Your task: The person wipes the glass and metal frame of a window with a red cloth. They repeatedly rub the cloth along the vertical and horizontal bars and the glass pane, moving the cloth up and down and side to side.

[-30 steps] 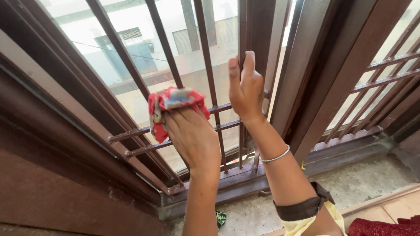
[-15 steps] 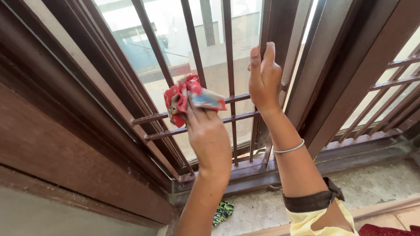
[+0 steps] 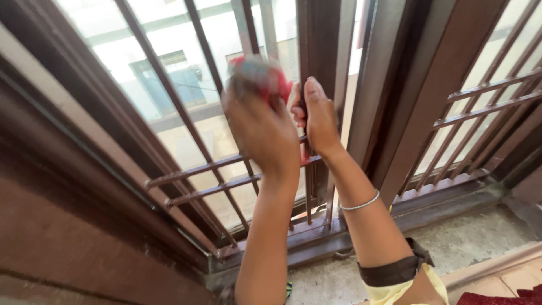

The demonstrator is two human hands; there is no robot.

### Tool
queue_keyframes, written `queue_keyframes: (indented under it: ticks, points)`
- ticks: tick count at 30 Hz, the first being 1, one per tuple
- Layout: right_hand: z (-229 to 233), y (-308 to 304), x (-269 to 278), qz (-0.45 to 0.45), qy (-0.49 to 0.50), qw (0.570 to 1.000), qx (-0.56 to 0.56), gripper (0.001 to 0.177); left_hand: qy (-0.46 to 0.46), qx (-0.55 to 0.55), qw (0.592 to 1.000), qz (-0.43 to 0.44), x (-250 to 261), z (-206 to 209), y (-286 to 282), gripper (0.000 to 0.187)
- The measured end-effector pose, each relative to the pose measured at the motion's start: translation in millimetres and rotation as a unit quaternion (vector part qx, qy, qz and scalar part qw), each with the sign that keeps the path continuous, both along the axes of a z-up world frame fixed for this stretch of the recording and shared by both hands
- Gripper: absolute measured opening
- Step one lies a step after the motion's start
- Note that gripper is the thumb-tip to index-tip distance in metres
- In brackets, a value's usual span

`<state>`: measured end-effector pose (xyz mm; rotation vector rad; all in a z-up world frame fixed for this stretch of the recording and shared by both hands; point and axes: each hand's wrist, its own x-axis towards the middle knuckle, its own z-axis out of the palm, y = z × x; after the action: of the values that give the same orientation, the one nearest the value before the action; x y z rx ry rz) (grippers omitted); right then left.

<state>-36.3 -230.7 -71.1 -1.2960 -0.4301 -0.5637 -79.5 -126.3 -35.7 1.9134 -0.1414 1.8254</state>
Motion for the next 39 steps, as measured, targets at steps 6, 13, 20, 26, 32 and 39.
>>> queue_keyframes:
  ticks: [6,13,20,26,32,39]
  points:
    - [5,4,-6,-0.088,-0.026,0.993,-0.071,0.05,0.09,-0.024,0.994,-0.059,42,-23,-11,0.037]
    - [4,4,-9,-0.081,-0.034,0.993,-0.08,0.055,0.157,-0.039,0.975,-0.154,31,-24,-4,0.038]
    - [0,2,-8,-0.074,-0.031,0.994,-0.079,0.056,0.215,-0.016,0.964,-0.158,23,-34,3,0.039]
    - [2,6,-9,-0.097,-0.031,0.991,-0.084,0.054,0.3,0.018,0.944,-0.137,-12,-38,12,0.031]
    - [4,17,-14,-0.164,-0.037,0.98,-0.108,0.038,0.237,0.119,0.963,-0.047,-61,-46,30,0.028]
    - [-2,14,-69,-0.2,-0.194,0.947,-0.158,0.036,0.313,-0.158,0.771,-0.531,-116,-33,73,0.035]
